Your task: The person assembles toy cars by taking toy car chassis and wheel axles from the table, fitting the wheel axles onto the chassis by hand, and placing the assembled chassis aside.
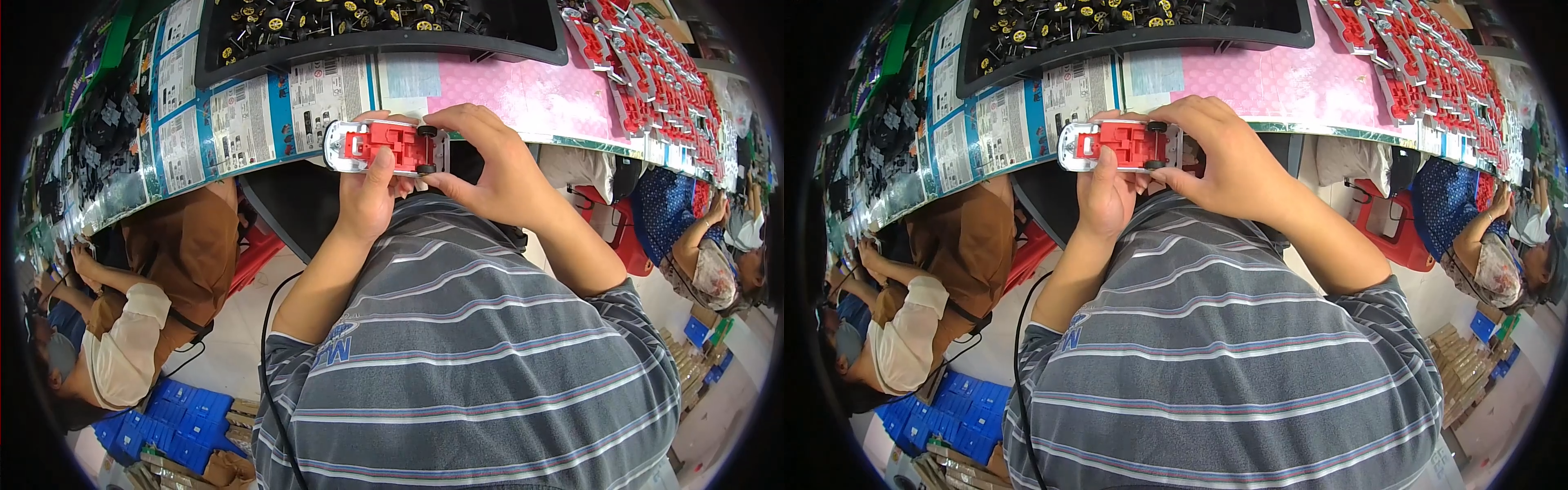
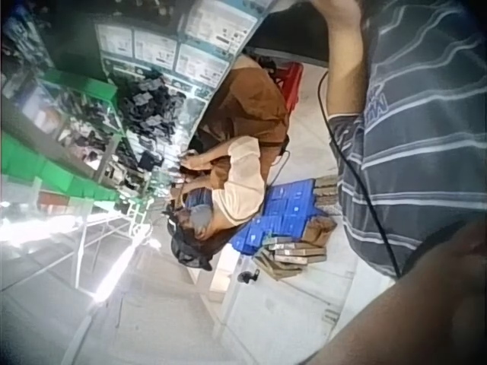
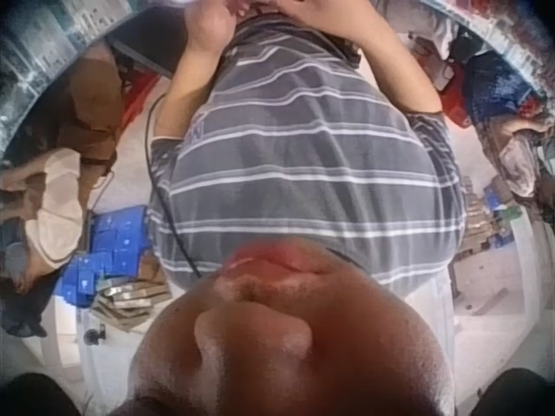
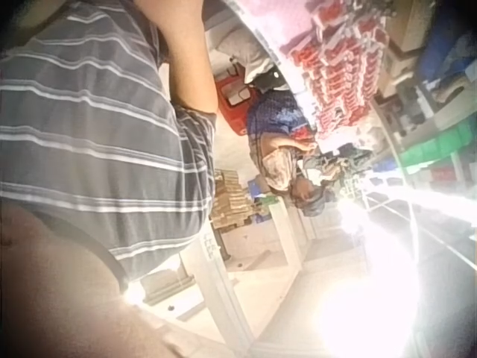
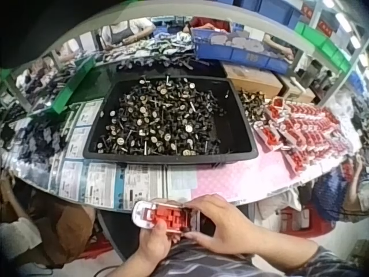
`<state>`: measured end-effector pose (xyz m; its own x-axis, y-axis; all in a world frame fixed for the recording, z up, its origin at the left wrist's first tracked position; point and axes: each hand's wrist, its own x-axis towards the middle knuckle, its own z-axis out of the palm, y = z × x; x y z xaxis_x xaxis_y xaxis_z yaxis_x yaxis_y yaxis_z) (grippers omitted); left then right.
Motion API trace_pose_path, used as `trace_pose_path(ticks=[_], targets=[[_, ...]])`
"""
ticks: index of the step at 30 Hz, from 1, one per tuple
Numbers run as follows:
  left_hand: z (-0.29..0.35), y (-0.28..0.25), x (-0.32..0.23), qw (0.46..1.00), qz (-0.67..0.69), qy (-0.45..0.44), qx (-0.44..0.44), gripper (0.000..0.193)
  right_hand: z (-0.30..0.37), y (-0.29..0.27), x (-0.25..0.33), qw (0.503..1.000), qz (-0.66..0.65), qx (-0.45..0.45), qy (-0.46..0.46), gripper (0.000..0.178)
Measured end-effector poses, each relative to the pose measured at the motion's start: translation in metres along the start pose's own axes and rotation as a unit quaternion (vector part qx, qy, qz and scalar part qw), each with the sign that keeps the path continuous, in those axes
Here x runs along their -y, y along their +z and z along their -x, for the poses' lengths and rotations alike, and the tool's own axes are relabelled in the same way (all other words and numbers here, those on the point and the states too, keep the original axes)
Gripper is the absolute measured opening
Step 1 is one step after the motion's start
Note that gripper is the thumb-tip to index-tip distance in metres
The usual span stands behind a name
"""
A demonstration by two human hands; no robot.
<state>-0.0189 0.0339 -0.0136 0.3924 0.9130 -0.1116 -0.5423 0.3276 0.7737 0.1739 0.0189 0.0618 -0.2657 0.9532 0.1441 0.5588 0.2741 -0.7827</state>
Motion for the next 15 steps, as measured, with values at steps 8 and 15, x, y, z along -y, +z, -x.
trace_pose_path(ticks=[8,15], targets=[[0.0008,0.0015,-0.0073,0.999,-0.022,0.036,0.024,0.057,-0.0034,-0.0028,0.0034,1.000,-0.005,-0.002,-0.023,0.057],[0.0007,0.0011,0.0016,0.999,-0.040,0.016,0.019,0.058,-0.0058,-0.0038,0.0042,0.993,-0.054,-0.099,-0.026,0.053]])
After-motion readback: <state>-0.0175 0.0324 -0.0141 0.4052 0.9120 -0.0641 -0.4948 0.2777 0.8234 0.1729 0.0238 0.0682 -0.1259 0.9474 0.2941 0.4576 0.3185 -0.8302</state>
